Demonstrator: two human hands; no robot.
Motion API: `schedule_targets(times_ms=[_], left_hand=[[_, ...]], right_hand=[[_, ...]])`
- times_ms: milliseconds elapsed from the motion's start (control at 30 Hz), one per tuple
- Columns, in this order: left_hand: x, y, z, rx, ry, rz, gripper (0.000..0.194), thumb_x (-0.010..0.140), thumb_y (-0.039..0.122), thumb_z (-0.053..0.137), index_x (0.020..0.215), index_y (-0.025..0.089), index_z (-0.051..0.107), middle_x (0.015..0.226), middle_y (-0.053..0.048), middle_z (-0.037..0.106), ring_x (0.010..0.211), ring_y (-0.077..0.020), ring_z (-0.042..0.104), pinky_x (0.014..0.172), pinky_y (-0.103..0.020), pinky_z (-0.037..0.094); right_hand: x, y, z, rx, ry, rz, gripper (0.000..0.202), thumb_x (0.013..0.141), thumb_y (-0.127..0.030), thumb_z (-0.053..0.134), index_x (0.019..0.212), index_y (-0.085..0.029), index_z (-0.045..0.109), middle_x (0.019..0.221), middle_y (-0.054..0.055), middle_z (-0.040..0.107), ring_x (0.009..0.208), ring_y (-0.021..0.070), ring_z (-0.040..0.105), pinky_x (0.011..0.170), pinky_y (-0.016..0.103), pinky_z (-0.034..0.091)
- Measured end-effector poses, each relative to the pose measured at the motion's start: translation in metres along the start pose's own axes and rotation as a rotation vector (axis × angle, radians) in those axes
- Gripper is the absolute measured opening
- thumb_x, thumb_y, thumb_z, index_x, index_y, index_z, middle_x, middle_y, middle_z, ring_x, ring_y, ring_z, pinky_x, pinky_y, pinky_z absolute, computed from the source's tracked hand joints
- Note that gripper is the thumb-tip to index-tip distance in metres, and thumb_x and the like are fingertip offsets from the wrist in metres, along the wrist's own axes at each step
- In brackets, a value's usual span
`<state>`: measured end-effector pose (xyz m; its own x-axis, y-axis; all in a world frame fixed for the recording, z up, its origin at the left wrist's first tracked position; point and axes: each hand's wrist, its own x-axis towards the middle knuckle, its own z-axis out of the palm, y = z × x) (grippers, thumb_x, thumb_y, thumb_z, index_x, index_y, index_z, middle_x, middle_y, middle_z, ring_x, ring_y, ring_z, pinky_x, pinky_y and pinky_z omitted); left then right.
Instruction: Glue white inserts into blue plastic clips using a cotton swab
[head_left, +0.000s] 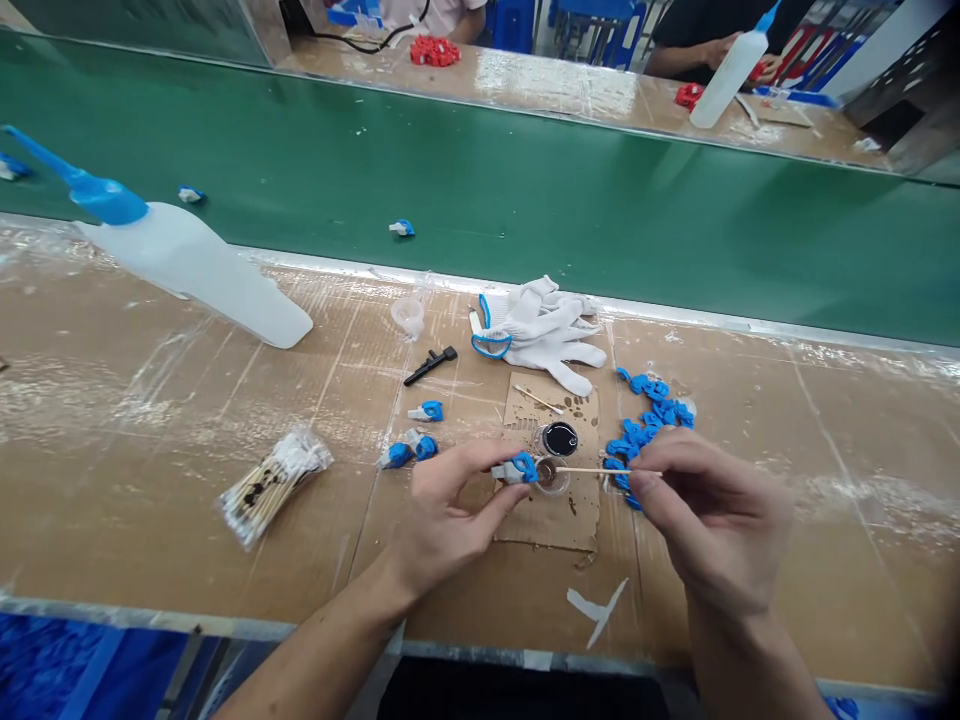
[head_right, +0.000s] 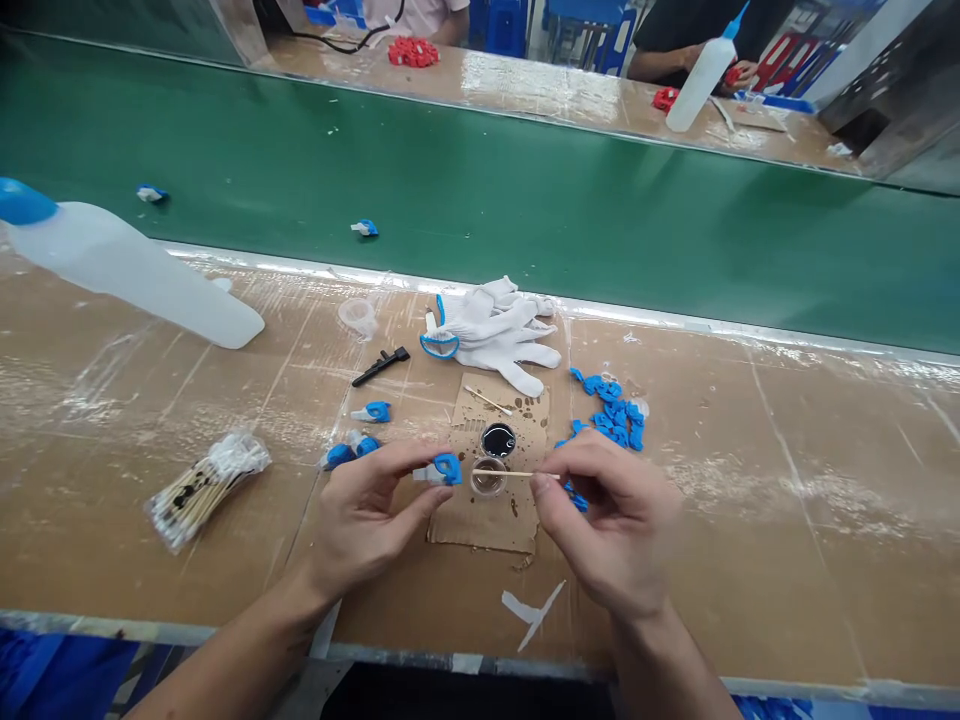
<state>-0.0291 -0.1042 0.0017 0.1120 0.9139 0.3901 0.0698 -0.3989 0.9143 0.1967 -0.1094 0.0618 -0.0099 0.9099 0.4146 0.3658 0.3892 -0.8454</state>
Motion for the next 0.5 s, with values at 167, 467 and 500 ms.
schedule_targets(times_ms=[167, 467, 500], left_hand=[[-0.005, -0.001, 0.008, -0.099, 0.051, -0.032, 0.073, 0.079, 0.000, 0.080, 0.138, 0.030, 0.051, 0.110, 0.000, 0.081, 0.096, -0.0126, 0.078, 0.091, -0.022, 0.062], [-0.004, 0.000, 0.009, -0.092, 0.057, -0.024, 0.078, 0.077, 0.000, 0.082, 0.140, 0.030, 0.046, 0.106, 0.001, 0.081, 0.096, -0.0134, 0.079, 0.093, -0.023, 0.062], [-0.004, 0.001, 0.008, -0.092, 0.060, -0.024, 0.078, 0.076, 0.000, 0.082, 0.140, 0.030, 0.046, 0.105, 0.001, 0.081, 0.095, -0.0134, 0.079, 0.092, -0.023, 0.063]], right_hand=[[-0.001, -0.003, 0.015, 0.025, -0.032, -0.023, 0.018, 0.088, -0.005, 0.068, 0.086, -0.023, 0.070, 0.071, -0.003, 0.063, 0.063, 0.0122, 0.054, 0.057, 0.028, 0.041], [-0.002, -0.003, 0.021, -0.027, -0.093, -0.072, 0.018, 0.086, -0.003, 0.068, 0.085, -0.021, 0.069, 0.073, -0.003, 0.065, 0.064, 0.0118, 0.058, 0.057, 0.027, 0.043], [-0.003, -0.003, 0.017, -0.022, -0.094, -0.076, 0.018, 0.086, -0.003, 0.068, 0.085, -0.021, 0.069, 0.073, -0.003, 0.065, 0.064, 0.0120, 0.058, 0.057, 0.027, 0.044]])
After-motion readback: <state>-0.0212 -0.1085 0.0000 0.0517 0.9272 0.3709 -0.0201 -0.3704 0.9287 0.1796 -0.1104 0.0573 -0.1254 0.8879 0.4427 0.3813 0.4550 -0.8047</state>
